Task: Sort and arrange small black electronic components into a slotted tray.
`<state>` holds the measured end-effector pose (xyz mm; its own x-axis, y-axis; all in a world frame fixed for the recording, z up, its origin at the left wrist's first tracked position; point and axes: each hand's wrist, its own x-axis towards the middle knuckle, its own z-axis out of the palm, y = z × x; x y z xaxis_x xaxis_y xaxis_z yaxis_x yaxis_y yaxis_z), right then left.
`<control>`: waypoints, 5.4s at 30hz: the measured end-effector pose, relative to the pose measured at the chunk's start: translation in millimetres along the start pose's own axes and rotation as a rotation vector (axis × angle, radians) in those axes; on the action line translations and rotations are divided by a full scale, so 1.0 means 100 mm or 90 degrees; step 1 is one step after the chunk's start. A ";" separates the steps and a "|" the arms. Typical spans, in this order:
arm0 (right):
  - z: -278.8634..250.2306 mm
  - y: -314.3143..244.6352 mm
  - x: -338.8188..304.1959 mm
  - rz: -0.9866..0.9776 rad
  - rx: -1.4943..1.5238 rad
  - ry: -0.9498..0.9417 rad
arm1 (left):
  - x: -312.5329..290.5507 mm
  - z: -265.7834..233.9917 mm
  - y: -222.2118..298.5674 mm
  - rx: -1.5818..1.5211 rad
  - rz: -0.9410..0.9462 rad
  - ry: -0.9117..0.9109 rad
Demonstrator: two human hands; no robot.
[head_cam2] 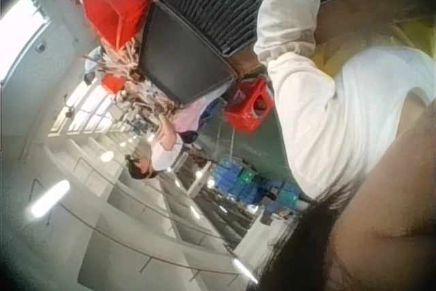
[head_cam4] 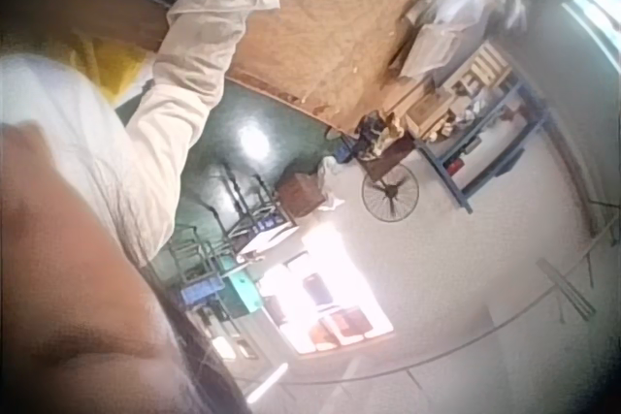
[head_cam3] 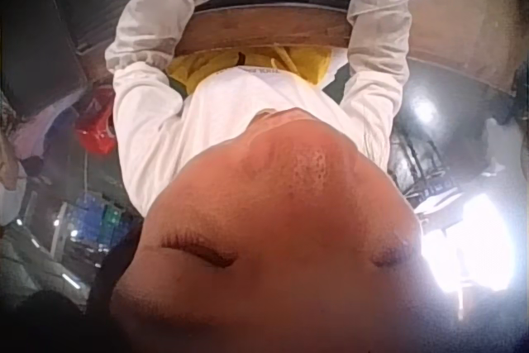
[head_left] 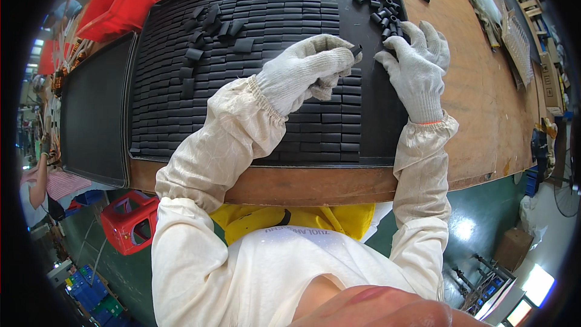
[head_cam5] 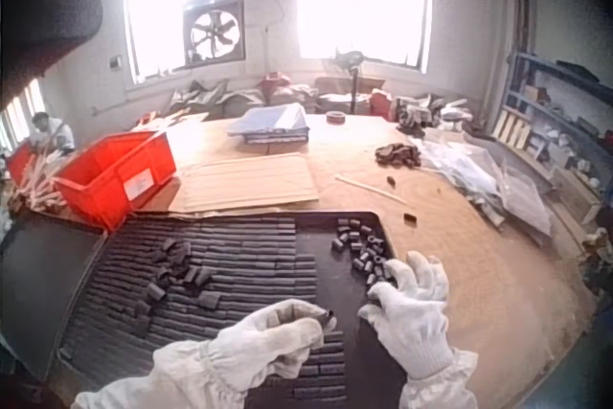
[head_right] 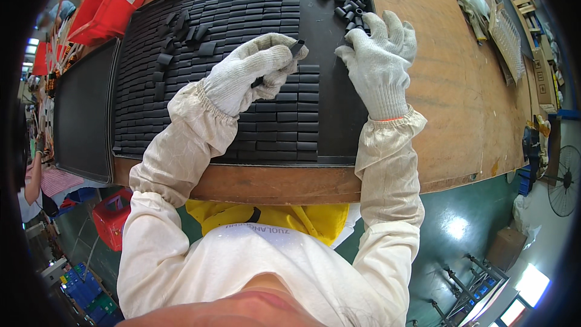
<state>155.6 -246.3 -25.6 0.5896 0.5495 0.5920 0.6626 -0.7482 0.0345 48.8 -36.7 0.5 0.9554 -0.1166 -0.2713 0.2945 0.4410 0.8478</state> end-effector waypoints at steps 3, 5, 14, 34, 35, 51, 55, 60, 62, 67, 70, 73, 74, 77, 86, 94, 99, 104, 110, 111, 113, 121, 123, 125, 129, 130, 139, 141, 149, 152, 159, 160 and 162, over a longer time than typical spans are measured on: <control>-0.01 0.00 0.00 -0.005 0.005 -0.006 | 0.02 -0.02 -0.01 0.015 -0.001 -0.001; -0.01 0.00 0.00 -0.012 0.009 -0.013 | 0.03 -0.03 -0.02 0.019 -0.001 -0.004; -0.20 -0.23 0.08 0.254 0.773 -0.061 | 0.02 -0.05 -0.04 0.067 0.043 0.001; -0.28 -0.20 0.05 0.101 0.782 -0.111 | 0.03 -0.06 -0.04 0.104 0.054 -0.007; -0.27 -0.19 0.05 0.078 0.758 -0.111 | 0.03 -0.05 -0.04 0.104 0.053 -0.007; -0.24 -0.24 0.13 -0.046 0.339 0.041 | 0.02 0.00 0.03 0.173 0.073 0.071; -0.14 -0.18 0.08 -0.106 0.200 -0.062 | 0.03 -0.06 0.06 0.036 0.089 0.023; -0.07 -0.19 0.02 -0.156 0.231 -0.125 | 0.06 -0.13 0.01 -0.058 0.037 -0.015; -0.11 -0.22 0.08 -0.129 0.235 -0.062 | 0.10 -0.17 -0.04 -0.126 0.035 -0.097; -0.22 -0.27 0.14 -0.082 0.399 0.082 | 0.04 -0.04 -0.04 -0.070 -0.004 -0.077; -0.33 -0.40 0.15 -0.125 0.415 0.047 | -0.01 -0.03 -0.04 -0.056 -0.028 -0.090; -0.32 -0.38 0.11 -0.177 0.426 0.034 | 0.01 -0.03 -0.01 -0.042 -0.076 -0.139; -0.32 -0.38 0.11 -0.145 0.469 0.009 | 0.02 -0.04 0.00 -0.021 -0.100 -0.162; -0.31 -0.37 0.09 -0.039 0.617 -0.011 | -0.01 -0.01 -0.04 -0.027 -0.022 -0.104; -0.29 -0.22 0.09 -0.117 0.480 -0.016 | -0.03 0.01 0.01 0.040 -0.030 -0.064; -0.16 0.10 0.07 0.027 0.076 -0.004 | 0.02 -0.06 0.01 -0.005 0.023 -0.066; -0.12 0.03 -0.04 -0.002 0.017 -0.089 | 0.02 -0.08 0.00 -0.022 0.027 -0.071; -0.13 -0.02 -0.08 -0.007 0.032 -0.158 | 0.02 -0.06 0.00 -0.015 0.023 -0.055; -0.14 -0.02 -0.05 -0.049 0.028 -0.141 | 0.02 -0.08 0.00 0.000 0.024 -0.072; -0.15 -0.02 -0.03 -0.048 0.028 -0.141 | 0.03 -0.08 -0.01 0.003 0.026 -0.077; -0.15 -0.01 0.00 -0.063 0.075 -0.114 | 0.04 -0.10 -0.02 0.006 0.029 -0.080; -0.17 0.05 0.00 -0.017 0.035 -0.086 | 0.02 -0.09 0.00 0.017 0.038 -0.077; -0.21 0.04 -0.01 -0.008 0.032 -0.124 | 0.02 -0.08 0.00 0.011 0.033 -0.082; -0.25 0.01 0.00 0.034 0.010 -0.201 | 0.02 -0.08 0.00 0.013 0.031 -0.084; -0.30 -0.05 0.01 0.029 0.004 -0.196 | 0.02 -0.08 -0.01 0.021 0.025 -0.076; -0.29 -0.06 0.00 0.014 -0.007 -0.195 | 0.01 -0.08 0.00 0.022 0.025 -0.076; -0.34 -0.14 0.08 0.072 0.325 -0.097 | 0.02 -0.05 0.00 0.060 0.021 -0.059; -0.34 -0.19 0.07 0.175 0.538 -0.120 | -0.01 -0.03 0.00 0.083 0.025 -0.032; -0.35 -0.28 0.03 0.254 0.943 -0.045 | 0.01 -0.02 -0.04 0.093 0.017 -0.042; -0.35 -0.28 0.04 0.248 0.946 -0.053 | 0.00 -0.04 -0.04 0.097 0.020 -0.053; -0.36 -0.27 0.00 0.171 0.855 -0.080 | 0.04 -0.10 -0.07 0.041 0.063 -0.047; -0.35 -0.30 0.01 0.184 0.914 -0.052 | 0.04 -0.09 -0.07 0.041 0.063 -0.046; -0.35 -0.31 0.01 0.197 0.972 -0.023 | 0.03 -0.03 -0.05 0.079 0.060 -0.014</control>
<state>119.4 -235.1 1.9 0.7828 0.4760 0.4007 0.3284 0.2309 -0.9159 50.2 -36.6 -6.4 0.9788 -0.1002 -0.1784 0.2021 0.3374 0.9194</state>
